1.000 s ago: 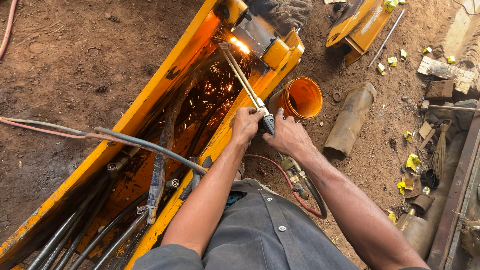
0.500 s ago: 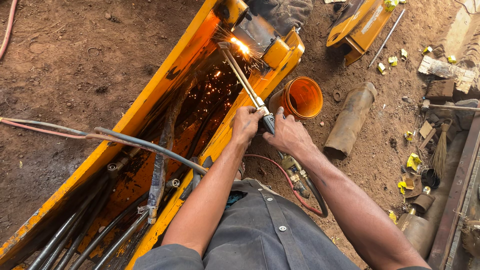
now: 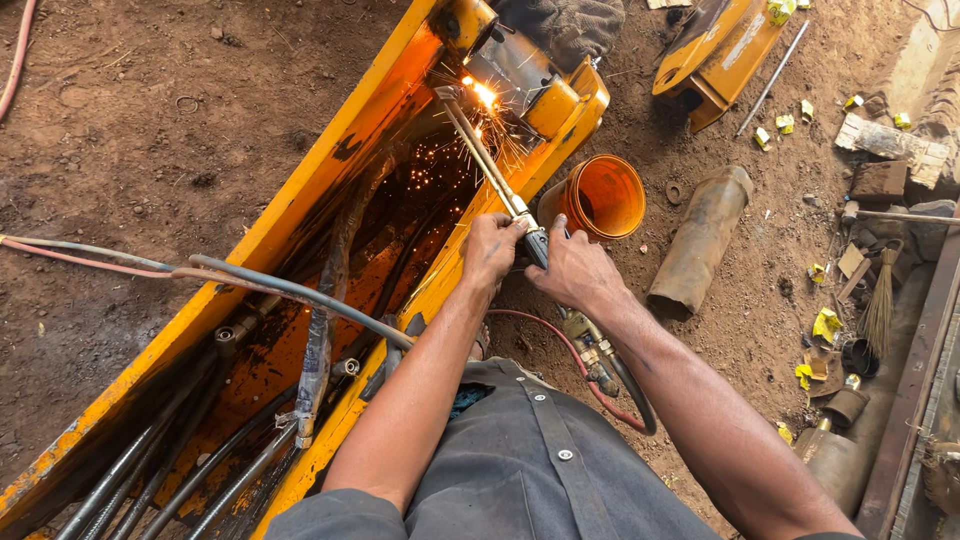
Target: The person hammers a metal component on a piece of yellow heavy machinery and then uses a cutting torch to cut through the metal, creating bright sparks.
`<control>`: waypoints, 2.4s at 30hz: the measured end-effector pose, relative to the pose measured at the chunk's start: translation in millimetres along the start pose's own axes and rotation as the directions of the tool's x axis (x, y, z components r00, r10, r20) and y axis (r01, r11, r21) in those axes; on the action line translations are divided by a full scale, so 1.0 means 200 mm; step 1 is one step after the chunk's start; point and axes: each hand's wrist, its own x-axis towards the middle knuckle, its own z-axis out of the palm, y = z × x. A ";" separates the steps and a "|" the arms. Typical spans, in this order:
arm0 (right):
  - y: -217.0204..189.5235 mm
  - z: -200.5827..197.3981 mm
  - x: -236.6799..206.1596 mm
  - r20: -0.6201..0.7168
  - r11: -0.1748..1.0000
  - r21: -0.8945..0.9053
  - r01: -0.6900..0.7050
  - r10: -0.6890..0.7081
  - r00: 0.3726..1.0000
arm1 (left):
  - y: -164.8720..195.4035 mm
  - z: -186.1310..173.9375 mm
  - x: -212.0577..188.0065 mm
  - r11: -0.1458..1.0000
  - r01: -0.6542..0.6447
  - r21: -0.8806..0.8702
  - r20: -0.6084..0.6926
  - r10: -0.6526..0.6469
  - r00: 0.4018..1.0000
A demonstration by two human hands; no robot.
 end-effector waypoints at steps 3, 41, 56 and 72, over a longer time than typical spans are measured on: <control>0.01 0.01 0.00 0.034 1.000 -0.004 -0.026 0.026 0.999 | -0.01 0.01 0.00 0.999 -0.040 0.024 0.010 0.039 0.999; 0.00 0.03 -0.02 0.056 0.999 0.017 -0.042 0.041 0.998 | -0.04 0.00 -0.01 0.997 -0.047 -0.055 0.044 0.049 0.998; 0.02 0.04 -0.03 0.025 0.999 0.022 -0.045 0.044 0.999 | -0.05 0.02 0.01 0.994 -0.088 -0.065 0.069 0.093 0.993; 0.03 0.04 -0.02 0.021 0.999 0.022 -0.042 0.041 0.999 | -0.07 0.02 0.02 0.987 -0.079 -0.137 0.072 0.089 0.993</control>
